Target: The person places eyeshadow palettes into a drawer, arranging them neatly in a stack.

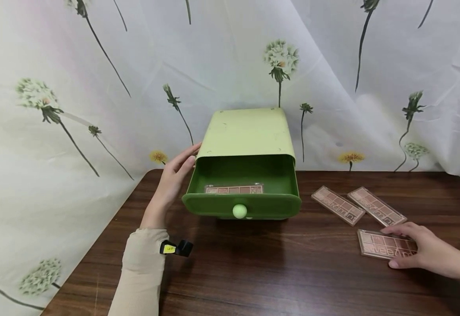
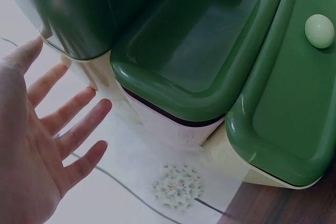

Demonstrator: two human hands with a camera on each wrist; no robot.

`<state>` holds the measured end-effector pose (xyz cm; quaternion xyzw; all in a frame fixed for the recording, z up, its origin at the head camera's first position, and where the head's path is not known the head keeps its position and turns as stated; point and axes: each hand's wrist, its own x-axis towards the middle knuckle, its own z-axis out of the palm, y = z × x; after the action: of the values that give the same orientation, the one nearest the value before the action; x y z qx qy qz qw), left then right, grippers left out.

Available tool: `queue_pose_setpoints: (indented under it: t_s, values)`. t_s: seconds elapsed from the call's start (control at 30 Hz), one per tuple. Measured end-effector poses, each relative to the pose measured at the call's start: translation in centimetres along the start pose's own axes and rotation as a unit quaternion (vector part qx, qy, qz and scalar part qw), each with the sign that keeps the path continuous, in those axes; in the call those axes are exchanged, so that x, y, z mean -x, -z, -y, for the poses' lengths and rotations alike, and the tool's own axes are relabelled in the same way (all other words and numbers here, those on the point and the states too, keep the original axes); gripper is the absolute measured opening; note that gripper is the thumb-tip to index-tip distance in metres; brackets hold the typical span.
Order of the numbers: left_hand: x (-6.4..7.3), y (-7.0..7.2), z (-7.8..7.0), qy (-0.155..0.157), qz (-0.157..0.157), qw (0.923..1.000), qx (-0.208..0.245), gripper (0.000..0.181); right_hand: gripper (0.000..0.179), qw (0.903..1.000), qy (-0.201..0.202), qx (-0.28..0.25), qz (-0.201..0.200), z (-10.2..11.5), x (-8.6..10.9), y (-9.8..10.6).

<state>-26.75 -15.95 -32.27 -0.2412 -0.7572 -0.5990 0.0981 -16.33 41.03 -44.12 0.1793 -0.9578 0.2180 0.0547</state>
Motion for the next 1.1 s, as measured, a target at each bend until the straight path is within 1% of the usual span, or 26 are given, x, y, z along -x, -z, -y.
queue_pose_setpoints:
  t_s: [0.07,0.17,0.27,0.37,0.47,0.57,0.7,0.8,0.97,1.1]
  values:
    - [0.0,0.0,0.1,0.0,0.0,1.0,0.0,0.042,0.057,0.9998,-0.011,0.014,0.012,0.1,-0.1,0.1]
    - [0.0,0.0,0.2,0.0,-0.001,1.0,0.001,0.042,0.057,0.9994,-0.009,0.032,0.012,0.3,-0.2,0.1]
    - [0.0,0.0,0.2,-0.001,0.0,1.0,0.001,0.042,0.058,0.9997,-0.002,0.025,-0.005,0.4,-0.2,0.0]
    - [0.0,-0.1,0.2,-0.001,0.001,1.0,0.002,0.043,0.059,0.9998,-0.006,0.005,-0.016,0.5,-0.2,0.0]
    - [0.0,-0.1,0.2,0.0,0.001,1.0,0.006,0.043,0.059,0.9994,-0.001,-0.009,-0.035,0.9,-0.1,0.0]
    - [-0.1,0.0,0.3,0.003,0.002,1.0,0.005,0.042,0.061,0.9978,0.011,-0.002,-0.065,1.1,-0.1,0.0]
    - [-0.1,0.0,0.3,0.007,0.0,1.0,0.001,0.043,0.056,0.9963,-0.007,-0.002,-0.086,1.6,-0.2,0.4]
    - [-0.1,0.1,0.2,0.005,0.0,1.0,-0.001,0.043,0.055,0.9938,-0.018,-0.026,-0.106,2.0,-0.2,0.6]
    - [-0.2,0.1,0.2,0.003,0.001,1.0,-0.002,0.042,0.059,0.9848,-0.002,-0.07,-0.159,3.0,-0.1,0.9]
    - [-0.2,0.0,0.1,0.004,0.002,1.0,0.002,0.042,0.062,0.9775,0.013,-0.103,-0.184,4.1,0.0,1.1]
